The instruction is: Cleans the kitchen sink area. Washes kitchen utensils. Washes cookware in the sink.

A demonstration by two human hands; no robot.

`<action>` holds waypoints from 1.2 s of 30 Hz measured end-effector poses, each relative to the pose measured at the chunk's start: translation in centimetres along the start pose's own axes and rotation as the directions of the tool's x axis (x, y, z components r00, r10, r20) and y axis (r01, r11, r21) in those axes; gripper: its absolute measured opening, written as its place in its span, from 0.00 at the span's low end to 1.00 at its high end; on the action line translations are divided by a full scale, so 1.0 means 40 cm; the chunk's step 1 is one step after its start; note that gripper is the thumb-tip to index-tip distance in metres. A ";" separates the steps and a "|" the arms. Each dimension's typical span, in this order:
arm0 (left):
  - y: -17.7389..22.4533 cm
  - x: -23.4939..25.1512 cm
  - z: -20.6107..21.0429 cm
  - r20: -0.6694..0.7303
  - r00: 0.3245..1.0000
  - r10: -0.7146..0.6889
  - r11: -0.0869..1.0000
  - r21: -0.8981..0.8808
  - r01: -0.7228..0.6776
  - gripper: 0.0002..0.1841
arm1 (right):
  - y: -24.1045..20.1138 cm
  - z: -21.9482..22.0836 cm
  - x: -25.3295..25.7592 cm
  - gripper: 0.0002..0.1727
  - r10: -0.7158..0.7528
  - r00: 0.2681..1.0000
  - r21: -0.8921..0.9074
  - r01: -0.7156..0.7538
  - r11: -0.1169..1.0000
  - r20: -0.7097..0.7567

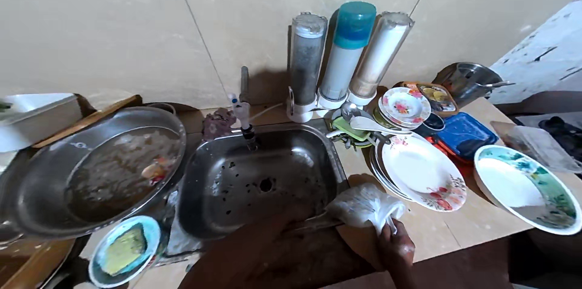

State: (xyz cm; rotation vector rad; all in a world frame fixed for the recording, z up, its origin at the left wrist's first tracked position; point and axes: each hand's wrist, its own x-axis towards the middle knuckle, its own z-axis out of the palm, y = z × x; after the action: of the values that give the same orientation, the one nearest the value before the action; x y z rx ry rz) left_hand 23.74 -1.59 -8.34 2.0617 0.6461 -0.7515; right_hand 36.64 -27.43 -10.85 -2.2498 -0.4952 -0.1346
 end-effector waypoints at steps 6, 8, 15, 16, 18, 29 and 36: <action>-0.089 -0.077 -0.058 -0.051 0.986 -0.159 0.936 -0.325 0.134 0.24 | -0.146 -0.074 0.082 0.11 0.181 0.983 0.604 -0.151 0.783 0.012; -0.125 -0.090 -0.065 -0.134 0.944 -0.300 0.760 -0.632 0.152 0.18 | -0.232 -0.098 0.115 0.06 0.166 0.985 0.723 -0.154 0.674 0.054; 0.094 -0.251 -0.159 -0.371 0.922 0.107 0.592 -0.722 -0.359 0.19 | -0.401 -0.139 0.158 0.11 0.097 0.942 0.828 -0.329 0.454 0.321; 0.158 -0.258 -0.161 -0.359 0.913 0.192 0.502 -0.764 -0.406 0.20 | -0.417 -0.140 0.157 0.13 0.101 0.927 0.832 -0.368 0.415 0.360; 0.270 -0.228 -0.139 -0.356 0.888 0.290 0.306 -0.845 -0.438 0.24 | -0.451 -0.145 0.149 0.15 0.125 0.904 0.843 -0.426 0.329 0.408; 0.418 -0.191 -0.121 -0.369 0.767 0.524 0.790 -0.125 -0.600 0.17 | -0.357 -0.186 0.166 0.16 0.331 0.906 0.915 -0.344 0.210 0.264; 0.010 -0.119 -0.179 -0.460 0.888 -0.006 0.960 -0.250 -0.123 0.20 | -0.068 -0.084 0.078 0.14 0.116 0.991 0.522 -0.064 0.850 -0.067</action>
State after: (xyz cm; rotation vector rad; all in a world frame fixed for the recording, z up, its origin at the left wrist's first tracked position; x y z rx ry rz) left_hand 22.69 3.34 -1.36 1.9946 0.8875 -0.1159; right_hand 38.63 -27.36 -5.93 -1.7186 -0.3230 -0.0507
